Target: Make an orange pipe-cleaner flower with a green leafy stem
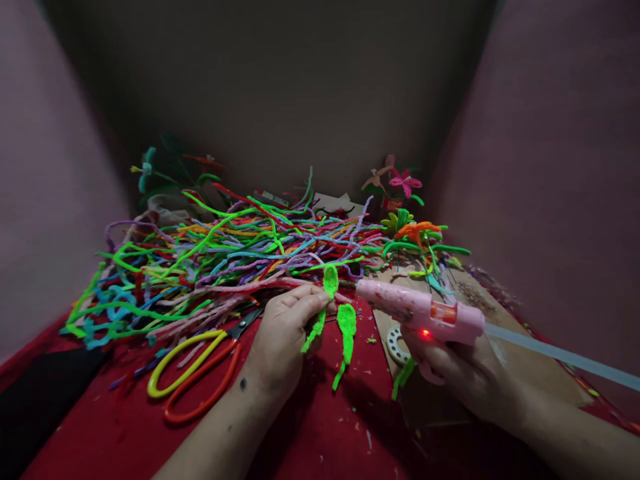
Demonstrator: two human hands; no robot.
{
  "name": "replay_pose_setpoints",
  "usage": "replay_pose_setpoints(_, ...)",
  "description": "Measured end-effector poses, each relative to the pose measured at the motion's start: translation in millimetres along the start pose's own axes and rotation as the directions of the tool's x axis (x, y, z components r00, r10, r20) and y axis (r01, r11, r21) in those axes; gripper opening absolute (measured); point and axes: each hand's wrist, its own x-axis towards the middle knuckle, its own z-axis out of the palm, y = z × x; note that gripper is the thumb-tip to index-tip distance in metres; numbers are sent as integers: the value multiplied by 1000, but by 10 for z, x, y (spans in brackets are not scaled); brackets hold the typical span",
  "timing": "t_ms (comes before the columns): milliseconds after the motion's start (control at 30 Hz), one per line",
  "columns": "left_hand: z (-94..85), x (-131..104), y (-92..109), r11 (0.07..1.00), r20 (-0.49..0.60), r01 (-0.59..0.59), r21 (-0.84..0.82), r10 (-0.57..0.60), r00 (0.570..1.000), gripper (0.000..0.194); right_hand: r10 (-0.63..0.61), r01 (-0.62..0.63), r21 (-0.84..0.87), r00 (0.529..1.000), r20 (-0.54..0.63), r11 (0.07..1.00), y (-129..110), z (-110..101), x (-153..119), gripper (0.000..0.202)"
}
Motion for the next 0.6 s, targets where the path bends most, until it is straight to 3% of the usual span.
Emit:
replay_pose_setpoints(167, 1, 10, -24, 1000, 21, 21, -16, -20, 1000, 17, -22, 23, 22, 999, -33, 1000, -31, 11, 28, 31)
replay_pose_setpoints(400, -1, -4, -34, 999, 59, 53, -3, -53, 997, 18, 11, 0, 87, 991, -132, 996, 110, -3, -24, 28)
replay_pose_setpoints(600, 16, -10, -17, 997, 59, 61, -35, -59, 996, 15, 37, -48, -77, 990, -139, 996, -110, -137, 107, 42)
